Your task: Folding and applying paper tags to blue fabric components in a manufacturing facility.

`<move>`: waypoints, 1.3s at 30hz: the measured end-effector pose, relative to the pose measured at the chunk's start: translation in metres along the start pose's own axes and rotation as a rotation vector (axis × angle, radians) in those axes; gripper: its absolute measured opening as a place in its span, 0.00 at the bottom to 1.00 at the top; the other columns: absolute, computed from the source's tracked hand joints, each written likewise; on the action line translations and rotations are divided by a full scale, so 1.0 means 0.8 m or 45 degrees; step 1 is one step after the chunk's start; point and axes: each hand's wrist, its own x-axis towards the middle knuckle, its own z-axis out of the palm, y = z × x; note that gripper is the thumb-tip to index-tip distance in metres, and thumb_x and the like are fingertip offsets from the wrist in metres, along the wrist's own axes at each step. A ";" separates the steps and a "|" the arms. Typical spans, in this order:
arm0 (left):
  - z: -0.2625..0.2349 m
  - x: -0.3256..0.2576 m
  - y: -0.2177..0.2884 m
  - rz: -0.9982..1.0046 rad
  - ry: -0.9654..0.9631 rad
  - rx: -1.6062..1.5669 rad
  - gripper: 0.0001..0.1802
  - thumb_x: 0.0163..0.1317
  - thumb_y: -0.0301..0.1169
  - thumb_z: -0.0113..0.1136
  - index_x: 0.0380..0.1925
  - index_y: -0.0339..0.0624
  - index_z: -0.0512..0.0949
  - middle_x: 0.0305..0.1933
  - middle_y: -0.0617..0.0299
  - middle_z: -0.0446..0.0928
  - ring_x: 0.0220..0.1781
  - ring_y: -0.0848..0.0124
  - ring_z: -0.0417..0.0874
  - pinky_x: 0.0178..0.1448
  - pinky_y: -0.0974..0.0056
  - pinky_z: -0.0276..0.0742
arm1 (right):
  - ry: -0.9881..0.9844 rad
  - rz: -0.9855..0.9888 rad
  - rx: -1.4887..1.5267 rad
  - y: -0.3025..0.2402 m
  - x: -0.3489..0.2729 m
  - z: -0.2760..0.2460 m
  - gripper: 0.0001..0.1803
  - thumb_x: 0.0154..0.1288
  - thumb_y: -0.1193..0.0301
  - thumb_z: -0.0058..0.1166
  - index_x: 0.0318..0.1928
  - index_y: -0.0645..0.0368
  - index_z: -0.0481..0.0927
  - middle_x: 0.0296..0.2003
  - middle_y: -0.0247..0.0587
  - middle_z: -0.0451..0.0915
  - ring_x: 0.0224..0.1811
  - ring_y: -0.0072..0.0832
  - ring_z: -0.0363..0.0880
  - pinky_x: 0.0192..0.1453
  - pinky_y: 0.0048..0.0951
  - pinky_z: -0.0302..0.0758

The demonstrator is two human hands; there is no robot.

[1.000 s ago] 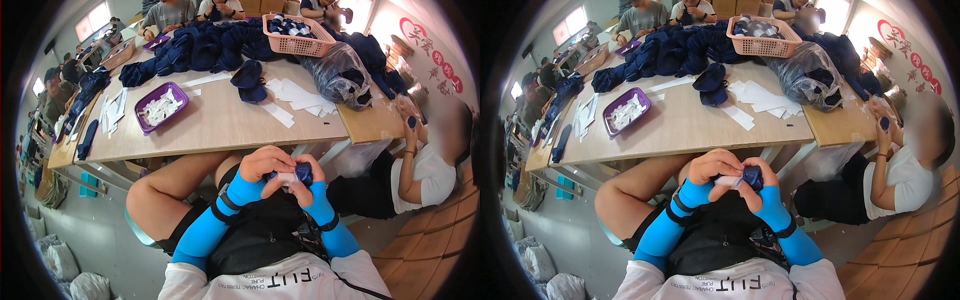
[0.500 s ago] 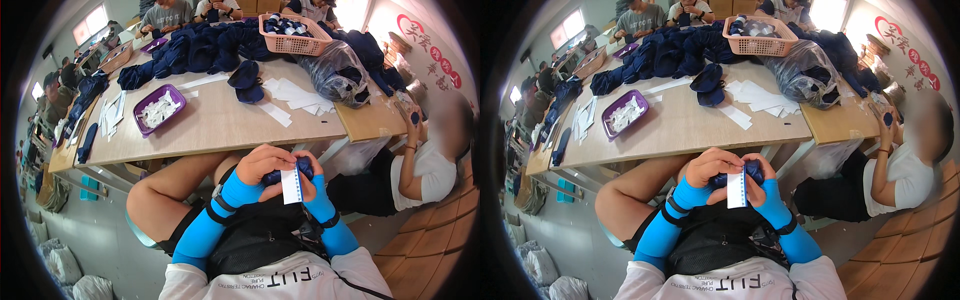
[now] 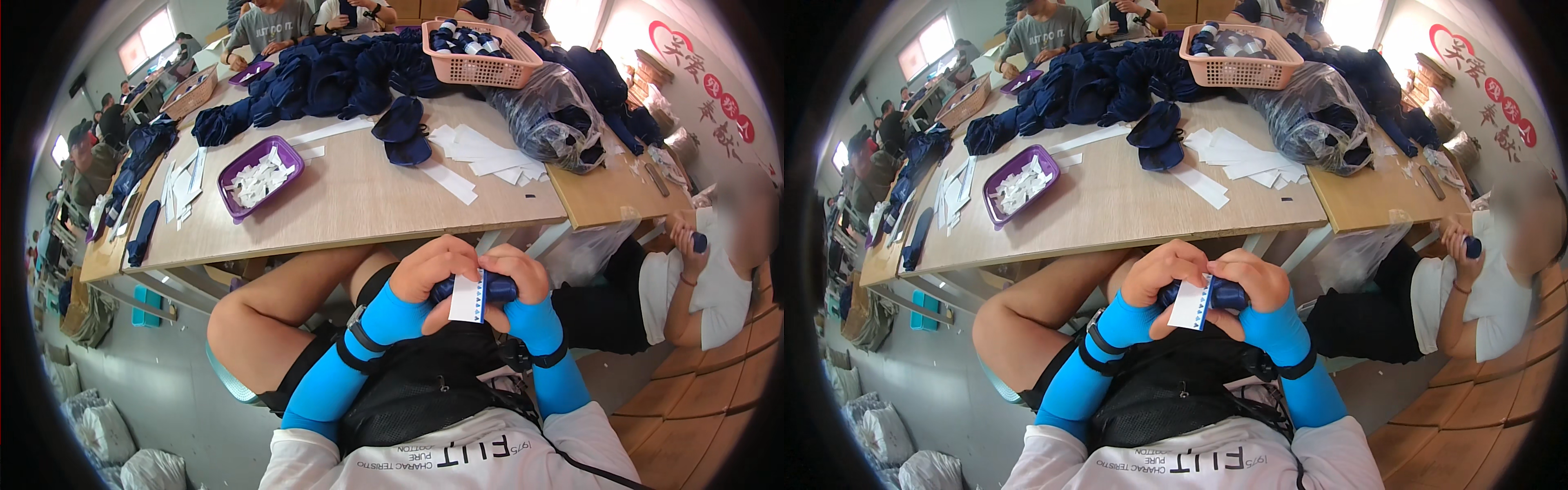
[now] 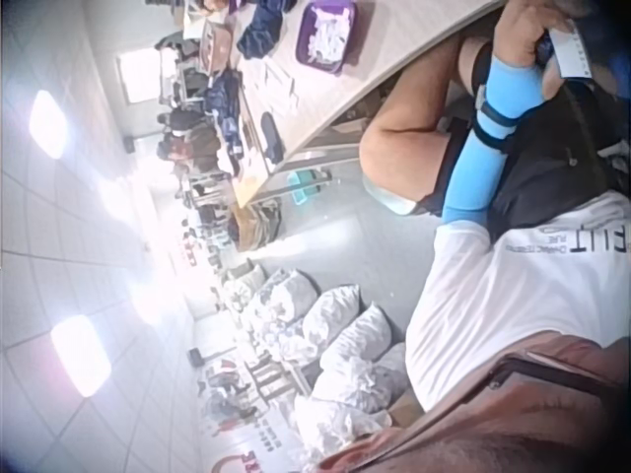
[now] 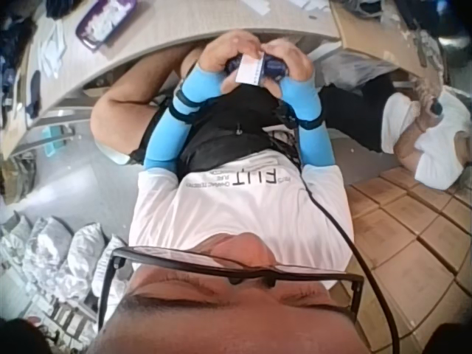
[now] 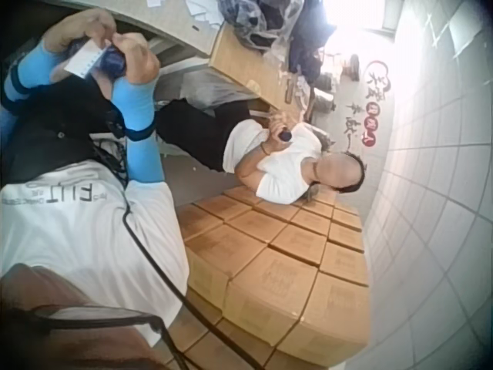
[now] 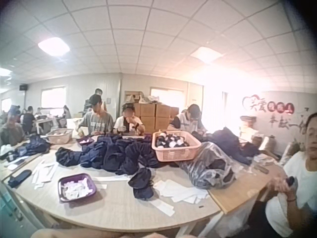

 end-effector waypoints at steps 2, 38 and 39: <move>0.004 0.003 0.010 0.013 0.008 0.029 0.16 0.57 0.27 0.69 0.47 0.43 0.81 0.54 0.53 0.77 0.50 0.60 0.81 0.57 0.61 0.78 | 0.004 0.039 0.032 0.000 -0.005 -0.001 0.31 0.50 0.66 0.81 0.52 0.60 0.80 0.40 0.49 0.84 0.38 0.47 0.87 0.44 0.36 0.83; -0.010 -0.001 0.010 0.110 0.026 0.172 0.20 0.60 0.21 0.68 0.54 0.41 0.88 0.53 0.51 0.81 0.51 0.60 0.86 0.55 0.61 0.82 | -0.021 0.349 0.145 -0.018 0.002 0.006 0.33 0.58 0.58 0.81 0.56 0.59 0.75 0.38 0.42 0.85 0.38 0.25 0.86 0.43 0.27 0.81; -0.009 -0.001 0.010 0.109 0.033 0.158 0.20 0.60 0.21 0.68 0.54 0.41 0.88 0.53 0.51 0.81 0.51 0.60 0.86 0.55 0.61 0.82 | -0.029 0.377 0.208 -0.018 0.002 0.006 0.33 0.58 0.58 0.81 0.55 0.59 0.75 0.38 0.41 0.85 0.37 0.24 0.85 0.42 0.26 0.80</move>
